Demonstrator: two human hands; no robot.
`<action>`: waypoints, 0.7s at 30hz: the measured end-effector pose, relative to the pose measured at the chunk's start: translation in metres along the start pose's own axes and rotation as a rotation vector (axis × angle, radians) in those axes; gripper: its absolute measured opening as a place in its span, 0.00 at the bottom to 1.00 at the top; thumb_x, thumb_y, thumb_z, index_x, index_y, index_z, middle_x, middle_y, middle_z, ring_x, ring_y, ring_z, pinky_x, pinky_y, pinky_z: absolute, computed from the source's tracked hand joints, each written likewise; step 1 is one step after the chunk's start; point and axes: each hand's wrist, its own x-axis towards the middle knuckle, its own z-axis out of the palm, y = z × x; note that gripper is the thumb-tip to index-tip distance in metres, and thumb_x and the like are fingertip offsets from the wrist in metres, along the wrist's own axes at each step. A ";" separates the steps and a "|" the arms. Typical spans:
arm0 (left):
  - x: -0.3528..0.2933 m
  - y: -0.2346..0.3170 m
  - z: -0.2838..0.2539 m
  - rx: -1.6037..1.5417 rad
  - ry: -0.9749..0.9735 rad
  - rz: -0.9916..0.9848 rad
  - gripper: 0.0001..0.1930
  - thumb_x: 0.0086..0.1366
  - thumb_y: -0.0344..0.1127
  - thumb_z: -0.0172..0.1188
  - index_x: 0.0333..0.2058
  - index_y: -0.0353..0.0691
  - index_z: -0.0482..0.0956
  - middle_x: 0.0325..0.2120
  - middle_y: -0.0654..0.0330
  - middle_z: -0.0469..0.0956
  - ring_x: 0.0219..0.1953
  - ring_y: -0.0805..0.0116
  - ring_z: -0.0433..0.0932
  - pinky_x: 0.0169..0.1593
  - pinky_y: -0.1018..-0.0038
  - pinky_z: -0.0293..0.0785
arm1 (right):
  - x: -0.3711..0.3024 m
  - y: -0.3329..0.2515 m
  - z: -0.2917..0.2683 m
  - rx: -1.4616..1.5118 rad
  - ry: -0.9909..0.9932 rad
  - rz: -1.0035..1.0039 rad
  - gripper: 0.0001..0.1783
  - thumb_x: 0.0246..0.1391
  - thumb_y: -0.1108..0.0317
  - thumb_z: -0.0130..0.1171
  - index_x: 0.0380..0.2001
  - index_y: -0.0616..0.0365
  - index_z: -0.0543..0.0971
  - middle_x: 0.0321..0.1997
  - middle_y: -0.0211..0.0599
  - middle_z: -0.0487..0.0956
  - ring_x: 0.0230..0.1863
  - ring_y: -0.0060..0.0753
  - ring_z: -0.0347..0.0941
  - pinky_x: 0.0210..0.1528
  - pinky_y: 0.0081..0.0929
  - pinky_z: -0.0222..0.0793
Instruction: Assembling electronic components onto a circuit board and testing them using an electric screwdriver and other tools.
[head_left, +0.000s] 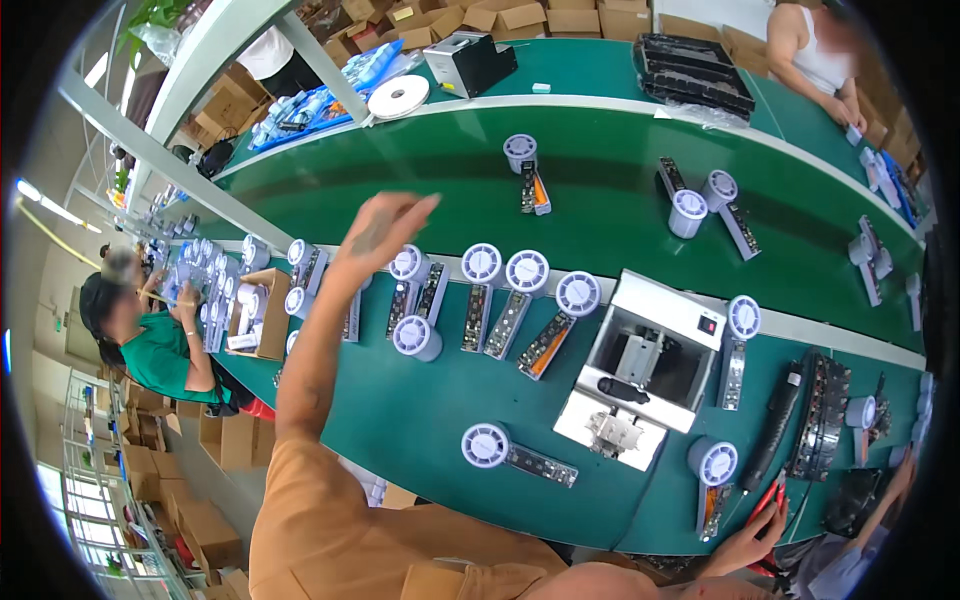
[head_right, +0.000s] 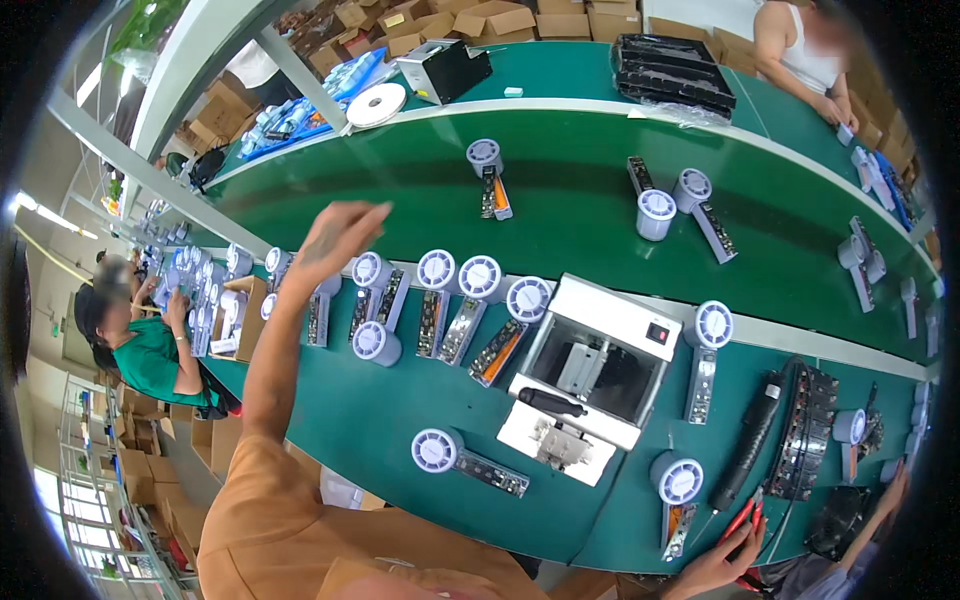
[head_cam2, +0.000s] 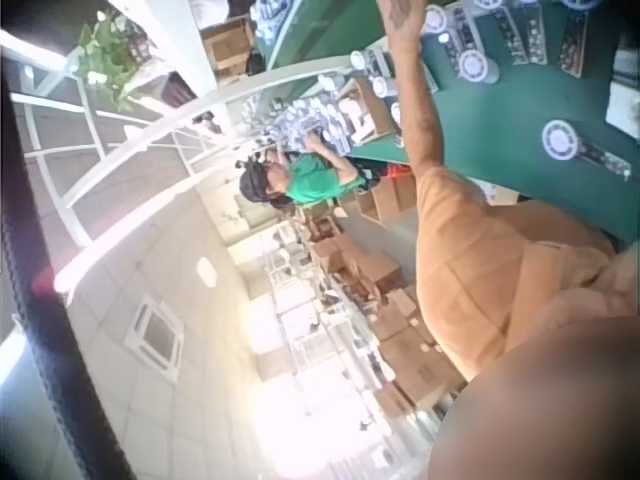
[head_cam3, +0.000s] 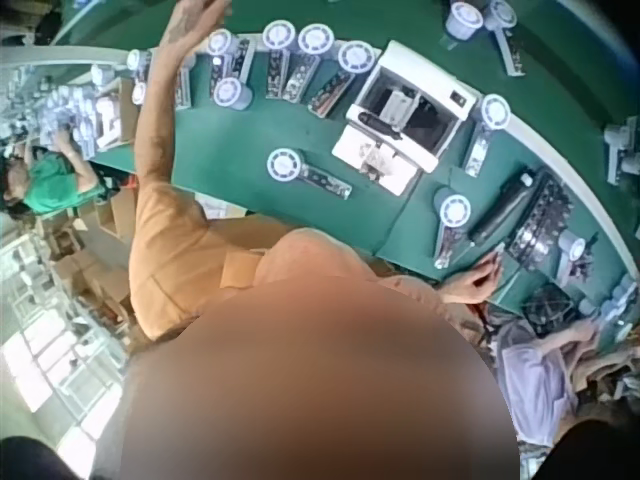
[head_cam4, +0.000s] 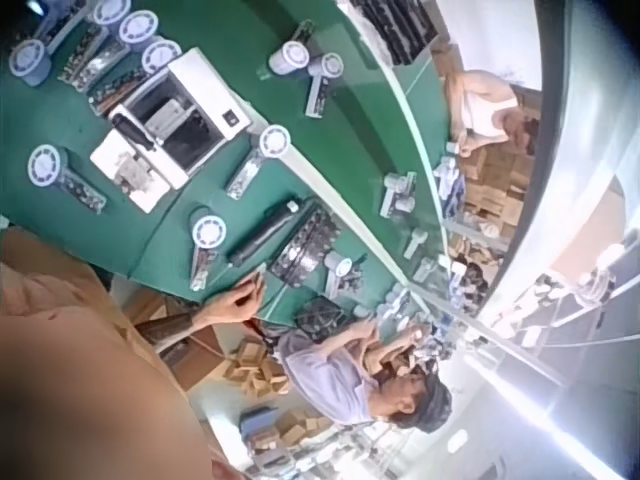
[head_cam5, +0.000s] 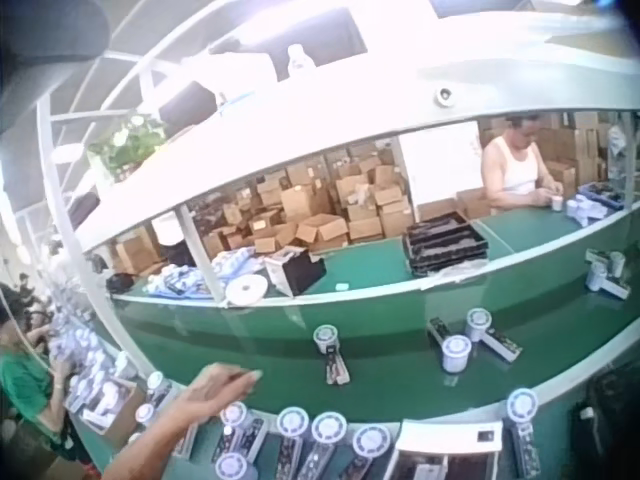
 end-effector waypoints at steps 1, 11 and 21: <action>0.031 0.010 0.015 -0.083 -0.042 -0.066 0.30 0.67 0.55 0.58 0.23 0.26 0.78 0.18 0.50 0.77 0.20 0.64 0.78 0.28 0.69 0.74 | 0.000 0.007 -0.002 0.010 0.011 0.013 0.20 0.69 0.61 0.52 0.52 0.67 0.78 0.56 0.49 0.79 0.56 0.44 0.74 0.61 0.35 0.65; 0.176 0.013 0.110 -0.109 -0.343 -0.260 0.30 0.61 0.54 0.61 0.28 0.22 0.79 0.22 0.47 0.81 0.26 0.62 0.85 0.26 0.72 0.85 | 0.004 -0.004 0.008 0.116 0.012 0.138 0.20 0.69 0.62 0.52 0.53 0.70 0.77 0.57 0.48 0.78 0.57 0.41 0.73 0.63 0.33 0.64; 0.180 0.039 0.109 -0.055 -0.464 -0.438 0.25 0.71 0.43 0.41 0.38 0.20 0.76 0.30 0.38 0.83 0.26 0.56 0.86 0.27 0.68 0.85 | 0.001 0.005 0.008 0.083 0.026 0.096 0.20 0.70 0.63 0.52 0.57 0.67 0.76 0.59 0.46 0.78 0.58 0.39 0.73 0.62 0.34 0.66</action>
